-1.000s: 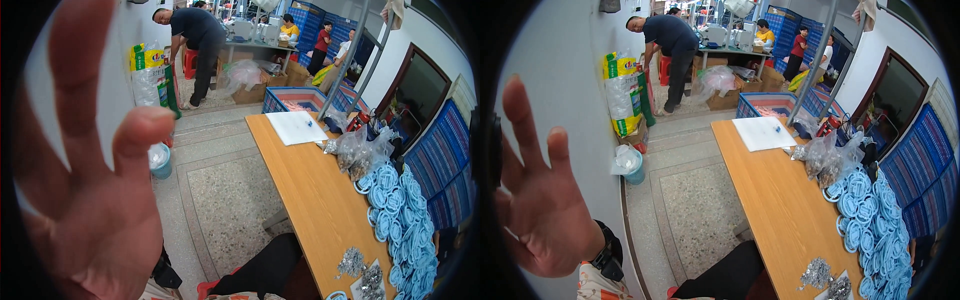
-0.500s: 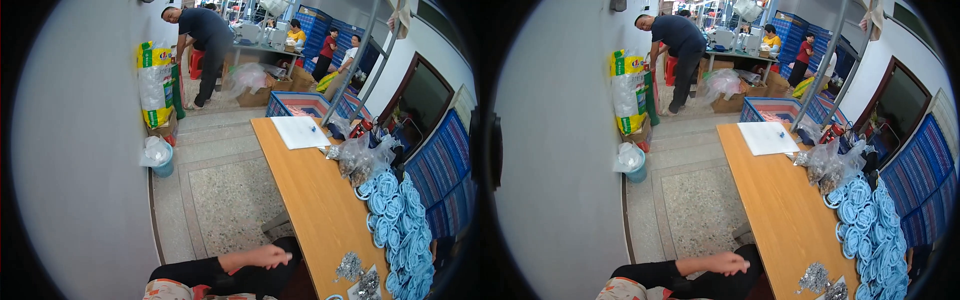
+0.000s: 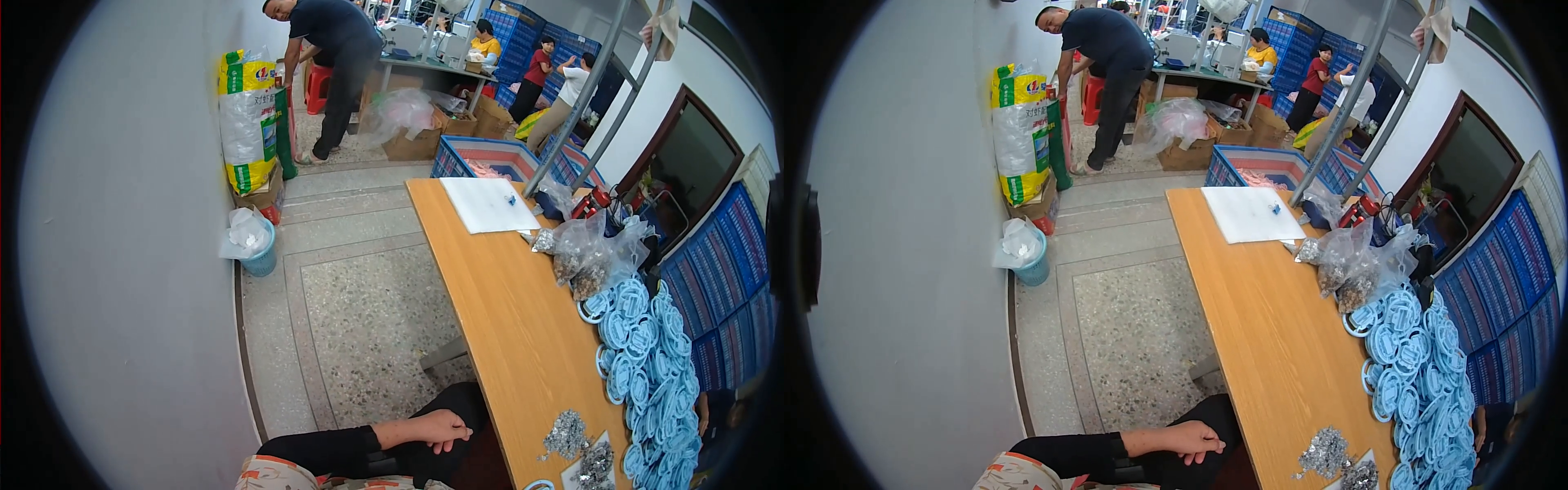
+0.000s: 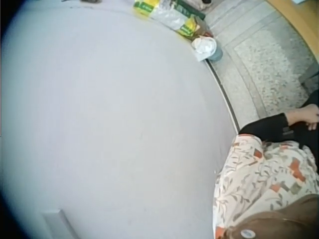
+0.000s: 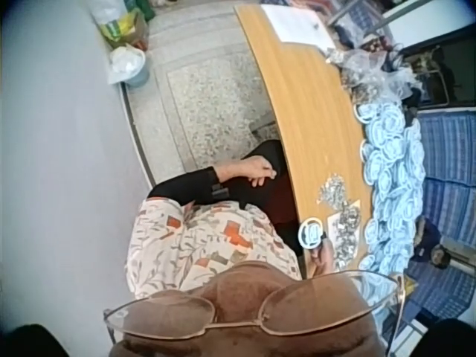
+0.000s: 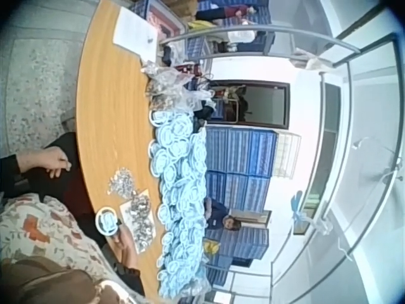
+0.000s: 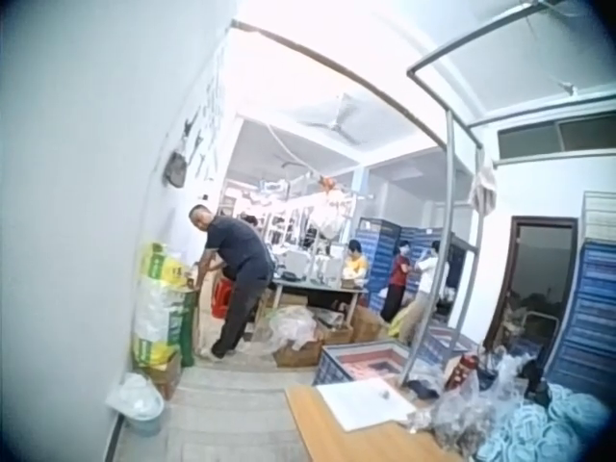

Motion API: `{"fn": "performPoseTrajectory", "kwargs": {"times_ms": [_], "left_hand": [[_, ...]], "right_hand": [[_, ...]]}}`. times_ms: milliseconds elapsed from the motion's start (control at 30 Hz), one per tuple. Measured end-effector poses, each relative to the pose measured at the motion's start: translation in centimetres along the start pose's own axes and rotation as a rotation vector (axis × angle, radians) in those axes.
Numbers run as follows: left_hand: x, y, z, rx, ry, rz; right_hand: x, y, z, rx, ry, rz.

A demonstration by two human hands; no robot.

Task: The person uses a small tool to insert metal battery contacts into a blue plastic frame. After assembling the frame, they wipe their arm with a white cloth and place the finished part into a box.

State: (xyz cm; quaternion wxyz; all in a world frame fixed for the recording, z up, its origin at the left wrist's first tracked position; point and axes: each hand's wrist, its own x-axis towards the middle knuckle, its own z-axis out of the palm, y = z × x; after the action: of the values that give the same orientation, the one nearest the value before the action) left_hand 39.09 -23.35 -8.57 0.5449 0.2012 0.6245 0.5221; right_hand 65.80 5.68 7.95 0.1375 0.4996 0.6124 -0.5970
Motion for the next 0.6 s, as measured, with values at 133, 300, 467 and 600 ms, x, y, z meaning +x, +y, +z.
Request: {"fn": "performPoseTrajectory", "kwargs": {"times_ms": [133,300,467,600], "left_hand": [[0.0,-0.4,-0.2,-0.032,0.020,-0.007],[0.0,0.0,-0.1,-0.021,0.016,0.000],[-0.1,0.1,-0.2,-0.030,0.021,-0.009],[-0.2,0.4,-0.2,-0.030,0.019,-0.017]], "right_hand": [[0.2,-0.5,0.5,-0.019,-0.010,-0.003],[-0.2,-0.3,0.0,-0.021,-0.005,0.017],[0.5,0.2,-0.1,-0.013,0.003,-0.014],[1.0,0.5,-0.6,-0.006,-0.035,-0.042]]}}
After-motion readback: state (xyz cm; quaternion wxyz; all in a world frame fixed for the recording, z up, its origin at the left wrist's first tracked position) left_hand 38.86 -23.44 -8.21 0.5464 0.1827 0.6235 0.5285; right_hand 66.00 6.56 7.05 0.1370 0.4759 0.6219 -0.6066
